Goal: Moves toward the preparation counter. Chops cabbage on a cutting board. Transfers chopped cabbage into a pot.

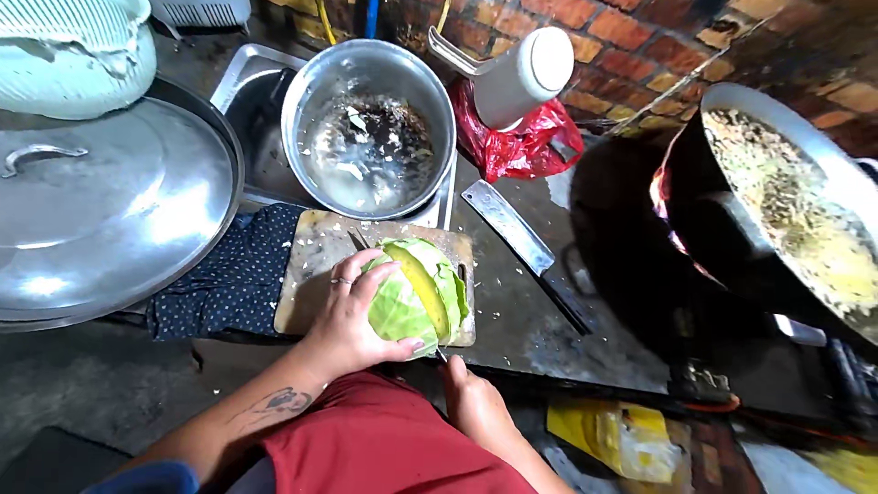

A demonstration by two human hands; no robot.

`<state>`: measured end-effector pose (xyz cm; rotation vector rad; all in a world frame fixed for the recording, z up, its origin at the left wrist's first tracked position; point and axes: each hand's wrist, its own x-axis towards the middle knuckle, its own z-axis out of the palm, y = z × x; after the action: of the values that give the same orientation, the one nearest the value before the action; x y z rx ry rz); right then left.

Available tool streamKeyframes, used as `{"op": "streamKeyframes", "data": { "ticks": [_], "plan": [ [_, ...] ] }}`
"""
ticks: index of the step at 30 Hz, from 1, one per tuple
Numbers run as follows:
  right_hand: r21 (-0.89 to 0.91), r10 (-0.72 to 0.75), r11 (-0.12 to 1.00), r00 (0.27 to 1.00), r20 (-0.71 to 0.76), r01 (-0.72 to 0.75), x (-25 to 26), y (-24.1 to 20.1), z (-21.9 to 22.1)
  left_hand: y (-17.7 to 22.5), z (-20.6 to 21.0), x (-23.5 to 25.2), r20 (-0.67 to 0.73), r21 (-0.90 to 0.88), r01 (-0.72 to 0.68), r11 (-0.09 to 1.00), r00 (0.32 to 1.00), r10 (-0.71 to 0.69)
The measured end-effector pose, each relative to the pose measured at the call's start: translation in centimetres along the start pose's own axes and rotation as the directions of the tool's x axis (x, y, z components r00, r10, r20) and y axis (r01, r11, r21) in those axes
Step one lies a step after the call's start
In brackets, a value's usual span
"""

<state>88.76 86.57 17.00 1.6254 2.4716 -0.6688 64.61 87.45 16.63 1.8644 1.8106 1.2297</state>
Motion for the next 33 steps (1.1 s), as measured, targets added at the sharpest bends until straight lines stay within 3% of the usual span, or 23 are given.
{"op": "streamKeyframes", "data": {
  "ticks": [4,8,12,18,26,30,33],
  "plan": [
    [-0.002,-0.018,1.000,0.999,-0.026,0.018,-1.6,0.9,-0.4,-0.2,-0.4,0.1,0.021,-0.026,0.033,0.999,0.999,-0.033],
    [0.018,-0.011,1.000,0.999,-0.046,0.012,-1.6,0.6,0.5,-0.4,0.0,-0.2,0.004,-0.052,-0.019,0.998,1.000,0.019],
    [0.000,0.101,0.995,0.987,0.122,-0.102,0.6,-1.1,-0.4,-0.5,-0.2,0.2,0.026,-0.043,-0.009,0.999,1.000,0.010],
    [0.042,0.063,0.997,0.998,0.030,-0.064,-2.6,1.3,1.1,-0.4,-0.3,0.1,0.043,-0.073,0.034,0.997,0.999,-0.031],
    [-0.003,0.107,0.994,0.982,0.153,-0.108,1.3,-0.8,-0.7,-2.2,-1.1,2.0,0.028,-0.010,0.032,0.999,0.999,-0.032],
    [0.060,0.090,0.993,0.989,0.116,-0.097,0.1,0.2,-0.4,-2.4,-1.0,2.4,0.071,-0.063,-0.038,0.997,0.997,0.043],
    [0.136,0.005,0.991,1.000,0.006,-0.006,0.2,1.4,0.6,-3.0,-0.8,2.1,0.054,-0.101,-0.083,0.991,0.995,0.089]
  ]
}}
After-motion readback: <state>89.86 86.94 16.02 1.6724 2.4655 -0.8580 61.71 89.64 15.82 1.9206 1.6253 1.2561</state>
